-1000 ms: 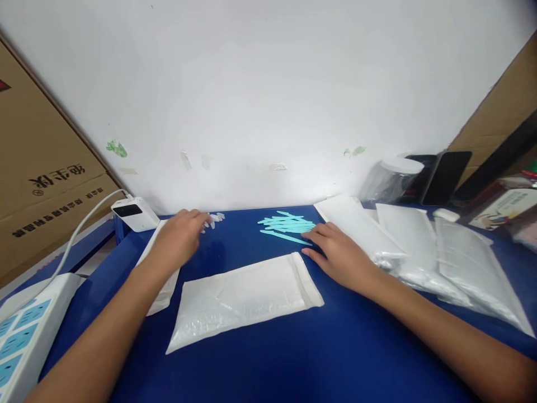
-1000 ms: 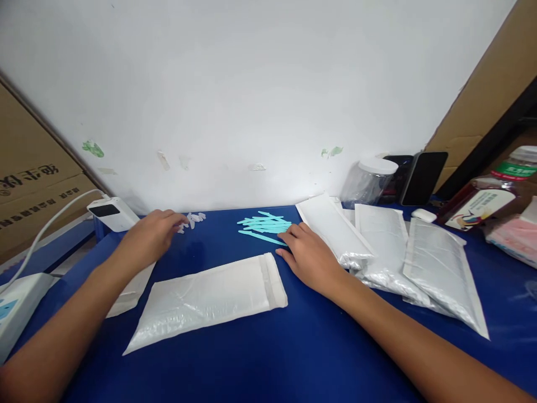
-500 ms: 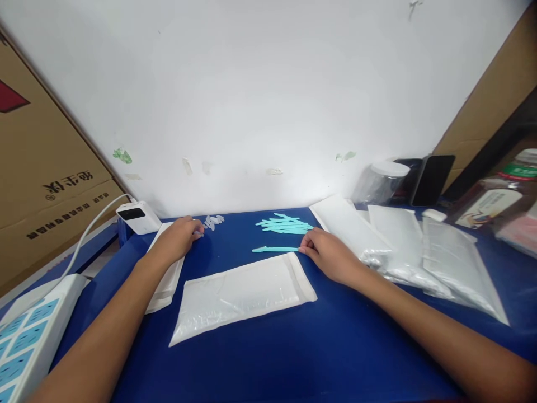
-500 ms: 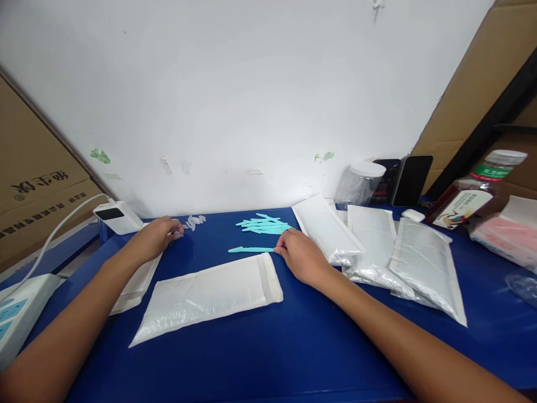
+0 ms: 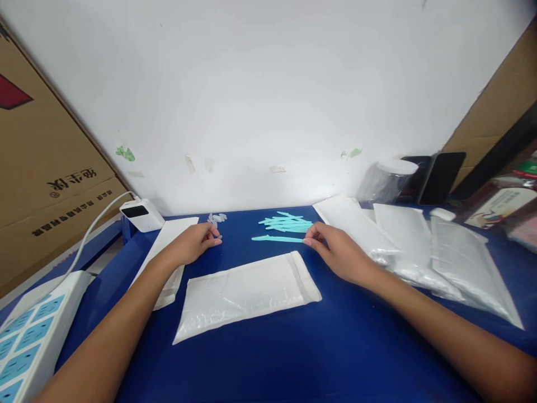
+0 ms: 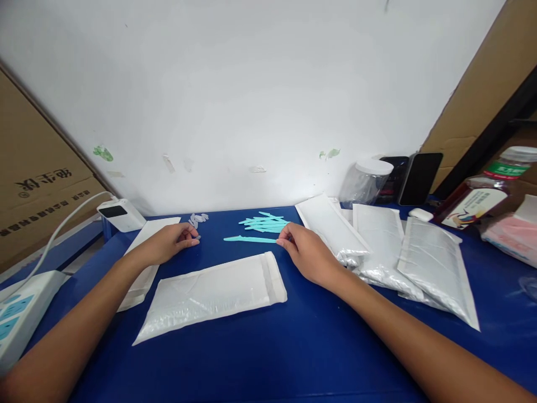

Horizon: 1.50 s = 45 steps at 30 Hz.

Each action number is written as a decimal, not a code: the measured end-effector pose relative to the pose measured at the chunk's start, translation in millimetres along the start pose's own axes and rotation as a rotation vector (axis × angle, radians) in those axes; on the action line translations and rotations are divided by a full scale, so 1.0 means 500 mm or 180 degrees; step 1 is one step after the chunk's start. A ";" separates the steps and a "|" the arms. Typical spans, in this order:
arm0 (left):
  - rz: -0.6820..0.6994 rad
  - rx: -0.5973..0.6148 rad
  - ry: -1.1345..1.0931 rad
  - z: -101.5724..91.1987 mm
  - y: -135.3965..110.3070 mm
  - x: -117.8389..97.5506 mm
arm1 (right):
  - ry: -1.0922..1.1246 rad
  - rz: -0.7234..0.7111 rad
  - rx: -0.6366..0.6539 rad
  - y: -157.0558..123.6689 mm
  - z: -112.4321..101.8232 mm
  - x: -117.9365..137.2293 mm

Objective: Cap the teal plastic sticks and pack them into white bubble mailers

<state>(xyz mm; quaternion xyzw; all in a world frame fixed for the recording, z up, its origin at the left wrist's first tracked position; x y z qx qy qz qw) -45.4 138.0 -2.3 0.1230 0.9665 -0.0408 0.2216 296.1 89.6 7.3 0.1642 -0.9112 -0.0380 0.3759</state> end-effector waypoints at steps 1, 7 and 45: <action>0.0033 0.0038 -0.0047 0.005 -0.003 -0.013 | 0.0012 -0.0001 0.0016 -0.001 0.001 0.001; 0.0336 0.0090 -0.0285 0.041 -0.020 -0.100 | 0.0250 0.0063 0.0071 0.000 0.007 -0.007; 0.0648 0.0064 -0.1149 0.071 -0.075 -0.237 | 0.0254 -0.0128 0.0598 -0.009 -0.035 0.020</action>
Point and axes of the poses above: each hand's wrist, its own y-axis towards the middle knuckle, its own z-axis out of the palm, x = y × z, the point moved 9 cm from there along y, towards the middle knuckle, and after that the axes turned 1 degree about z, right-handed, at the moved point
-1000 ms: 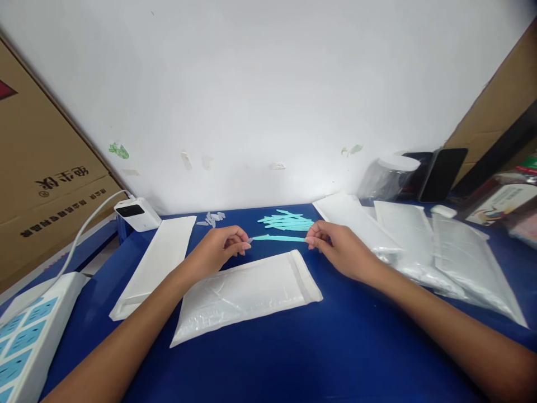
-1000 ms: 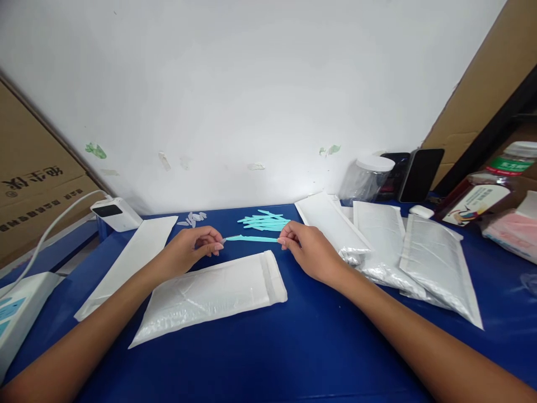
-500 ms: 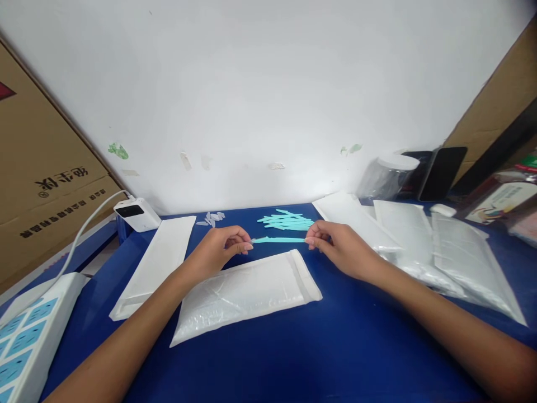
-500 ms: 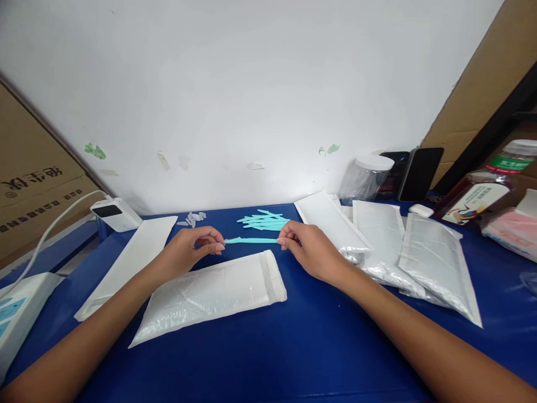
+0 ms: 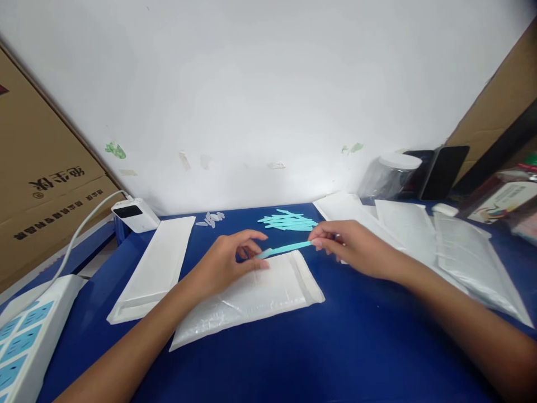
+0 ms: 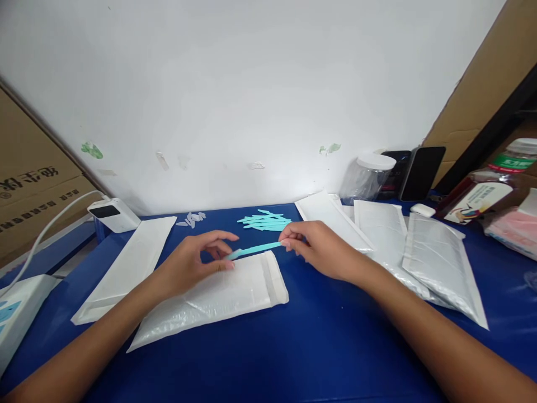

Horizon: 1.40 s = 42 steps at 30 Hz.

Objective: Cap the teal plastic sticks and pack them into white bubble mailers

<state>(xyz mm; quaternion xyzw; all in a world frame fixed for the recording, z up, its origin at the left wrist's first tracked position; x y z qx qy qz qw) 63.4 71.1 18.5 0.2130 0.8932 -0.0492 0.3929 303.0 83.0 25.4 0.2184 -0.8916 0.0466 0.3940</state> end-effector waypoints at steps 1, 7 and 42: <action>0.0037 0.0113 0.0157 0.006 -0.003 -0.004 | -0.0062 0.0007 0.0030 -0.002 -0.016 0.004; 0.0088 0.0385 0.0822 0.023 -0.008 -0.003 | -0.0512 0.0050 0.0335 -0.022 -0.099 0.000; -0.0111 -0.1161 -0.2103 -0.016 -0.027 -0.019 | 0.1740 -0.0428 -0.1119 -0.051 -0.005 0.087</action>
Point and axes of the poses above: each hand's wrist, its own y-axis towards the middle knuckle, its own z-axis out of the palm, x = y × z, the point moved 9 cm from there along y, towards the middle knuckle, and after that the axes turned 1 degree about z, right-handed, at the moved point
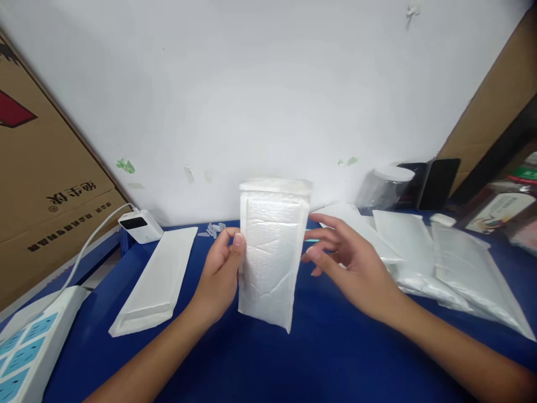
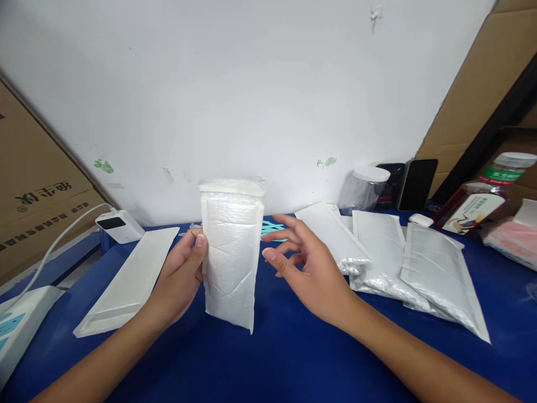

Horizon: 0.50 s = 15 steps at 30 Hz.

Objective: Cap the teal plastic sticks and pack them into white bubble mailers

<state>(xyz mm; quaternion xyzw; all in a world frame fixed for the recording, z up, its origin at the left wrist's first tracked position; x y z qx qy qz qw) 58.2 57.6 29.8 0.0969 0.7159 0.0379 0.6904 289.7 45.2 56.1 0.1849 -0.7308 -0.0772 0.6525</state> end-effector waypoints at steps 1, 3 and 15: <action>-0.0051 0.0093 -0.0086 0.009 -0.005 0.001 | 0.0082 0.0008 0.0022 -0.003 0.006 -0.005; -0.0132 0.0263 -0.0215 0.025 -0.015 -0.004 | 0.0207 0.0003 0.0131 -0.008 0.015 -0.006; -0.0697 0.1448 -0.0304 0.137 -0.077 0.022 | -0.0682 -0.0047 -0.0157 -0.014 -0.023 0.021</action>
Point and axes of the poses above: each hand's wrist, its own y-axis towards the middle knuckle, its own z-axis out of the palm, x = y × z, the point moved 9 cm from there along y, towards the middle knuckle, and after that the axes turned 1 degree about z, right-handed, at the moved point
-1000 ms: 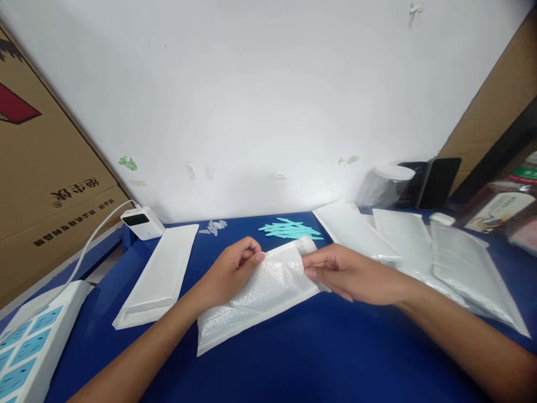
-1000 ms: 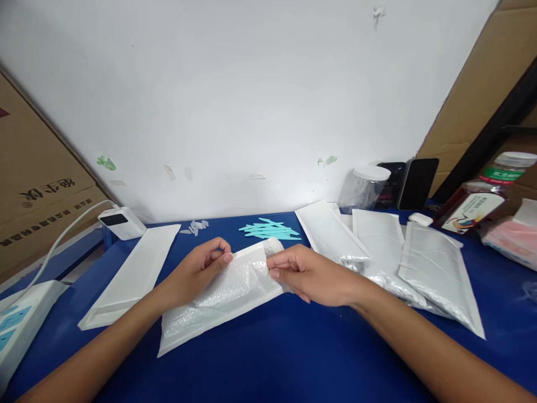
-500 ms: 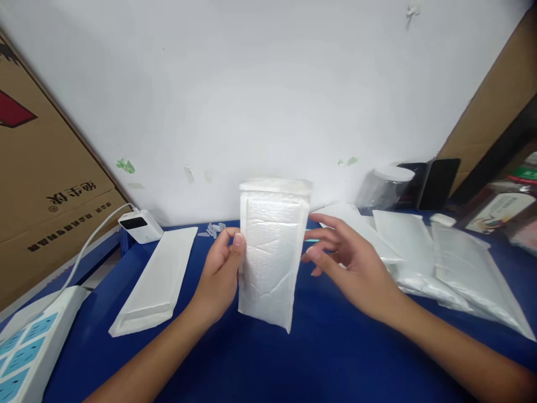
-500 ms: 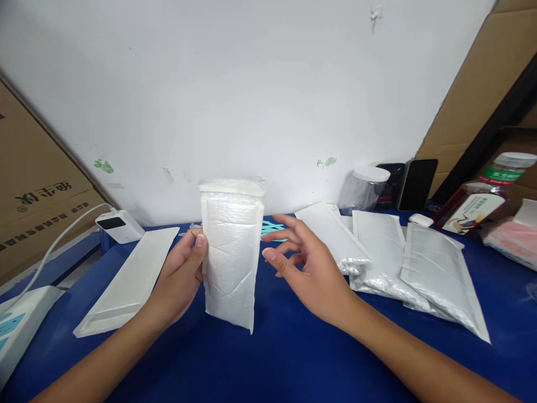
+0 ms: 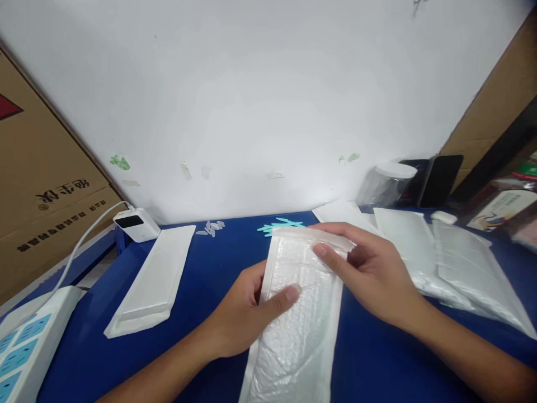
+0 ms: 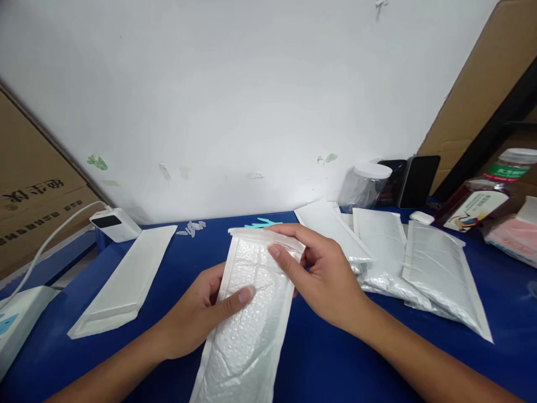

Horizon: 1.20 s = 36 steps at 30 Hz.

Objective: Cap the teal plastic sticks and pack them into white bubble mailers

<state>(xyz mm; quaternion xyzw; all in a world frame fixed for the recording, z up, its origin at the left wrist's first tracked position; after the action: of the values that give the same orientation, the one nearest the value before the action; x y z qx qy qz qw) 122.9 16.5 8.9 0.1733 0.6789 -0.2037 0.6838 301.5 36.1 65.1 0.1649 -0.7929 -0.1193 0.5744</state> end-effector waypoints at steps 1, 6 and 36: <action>0.0037 -0.0054 -0.0019 -0.002 0.002 0.004 | -0.0079 -0.0103 0.0154 0.000 0.008 0.004; 0.0197 -0.0521 0.0075 -0.047 0.004 0.007 | -0.0201 -0.0461 0.1381 -0.015 0.073 0.025; -0.0625 0.0469 -0.0451 0.026 0.014 0.081 | 0.1087 -0.0556 -0.0101 0.057 -0.099 0.025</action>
<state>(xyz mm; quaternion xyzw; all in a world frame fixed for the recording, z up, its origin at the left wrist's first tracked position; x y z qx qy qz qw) 137.4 13.9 -31.6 0.1410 0.6258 -0.3307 0.6922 341.3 57.2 102.0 0.2419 -0.6645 -0.1515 0.6906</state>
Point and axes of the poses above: each hand's wrist, its own y-axis towards the middle knuckle, its own z-axis out of the palm, x = y × z, the point moved 9 cm from there along y, towards the middle knuckle, and after that the axes turned 1 degree about z, right-handed, at the moved point
